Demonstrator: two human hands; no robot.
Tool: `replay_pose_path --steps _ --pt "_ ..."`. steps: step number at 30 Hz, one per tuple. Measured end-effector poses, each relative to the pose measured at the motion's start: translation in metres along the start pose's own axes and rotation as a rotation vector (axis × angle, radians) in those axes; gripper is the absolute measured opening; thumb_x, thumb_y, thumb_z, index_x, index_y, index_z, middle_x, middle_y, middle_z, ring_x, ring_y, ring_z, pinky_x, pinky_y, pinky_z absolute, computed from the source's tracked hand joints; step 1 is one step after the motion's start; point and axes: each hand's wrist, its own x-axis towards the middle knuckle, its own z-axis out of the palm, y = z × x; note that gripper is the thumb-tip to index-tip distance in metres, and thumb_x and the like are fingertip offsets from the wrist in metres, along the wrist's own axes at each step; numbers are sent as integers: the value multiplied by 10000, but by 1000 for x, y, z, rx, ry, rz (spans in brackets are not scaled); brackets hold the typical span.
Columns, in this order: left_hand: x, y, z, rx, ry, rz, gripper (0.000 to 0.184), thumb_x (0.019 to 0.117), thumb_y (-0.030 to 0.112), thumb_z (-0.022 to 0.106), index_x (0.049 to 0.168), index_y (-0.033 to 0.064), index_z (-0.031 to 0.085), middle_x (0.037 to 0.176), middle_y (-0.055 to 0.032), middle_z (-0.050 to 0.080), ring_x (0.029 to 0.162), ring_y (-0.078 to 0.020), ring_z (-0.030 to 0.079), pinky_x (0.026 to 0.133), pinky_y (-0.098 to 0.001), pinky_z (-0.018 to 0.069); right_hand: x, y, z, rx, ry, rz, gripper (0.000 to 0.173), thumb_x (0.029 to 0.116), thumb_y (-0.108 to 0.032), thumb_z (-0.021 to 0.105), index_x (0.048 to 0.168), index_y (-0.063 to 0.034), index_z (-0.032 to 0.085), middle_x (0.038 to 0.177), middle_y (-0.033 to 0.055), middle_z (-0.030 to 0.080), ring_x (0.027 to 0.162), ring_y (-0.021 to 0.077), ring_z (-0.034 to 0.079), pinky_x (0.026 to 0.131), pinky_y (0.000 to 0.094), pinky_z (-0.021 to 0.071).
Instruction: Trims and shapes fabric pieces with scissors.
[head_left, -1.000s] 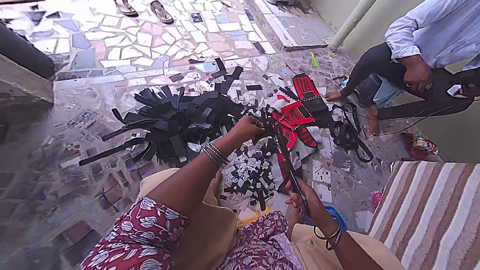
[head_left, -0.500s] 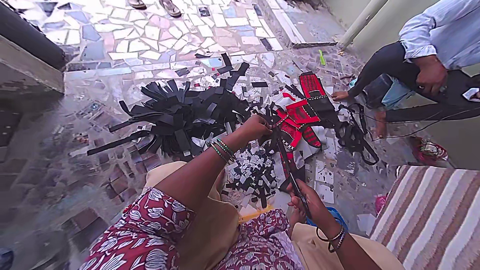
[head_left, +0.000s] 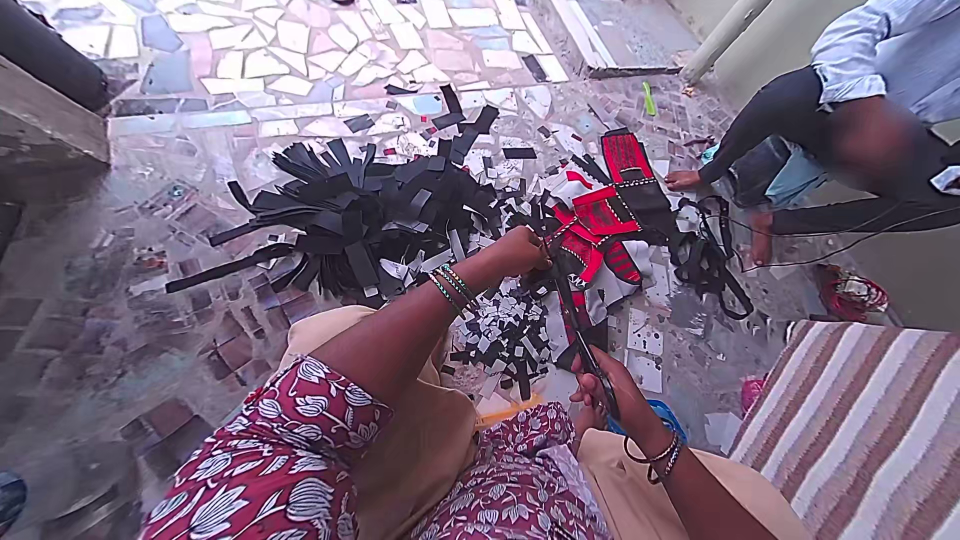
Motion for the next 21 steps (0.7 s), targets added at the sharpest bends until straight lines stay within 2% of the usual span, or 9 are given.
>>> replay_pose_path --steps 9,14,18,21 --pt "5 -4 1 97 -17 -28 213 1019 156 630 859 16 645 659 -24 526 530 -84 434 530 -256 373 -2 -2 5 112 -8 55 597 839 -725 653 973 -148 579 665 -138 545 560 16 590 575 227 570" --pt "6 -7 1 95 -24 -22 191 1016 149 627 884 15 663 654 -16 527 519 -74 430 519 -243 367 -3 -2 7 128 1 68 460 918 -604 649 941 -151 570 642 -129 538 537 29 586 557 233 568" --pt "4 -6 0 89 -48 -2 211 1032 176 617 909 11 665 684 -29 541 539 -79 437 536 -249 381 -2 -2 8 101 17 54 419 942 -563 638 933 -150 565 652 -133 529 540 14 578 558 220 564" --pt "3 -9 -2 75 -85 30 208 1039 195 605 953 19 678 678 -25 551 510 -60 419 499 -220 352 -1 -4 9 101 27 51 399 947 -545 634 931 -152 566 652 -135 526 542 14 577 557 222 565"
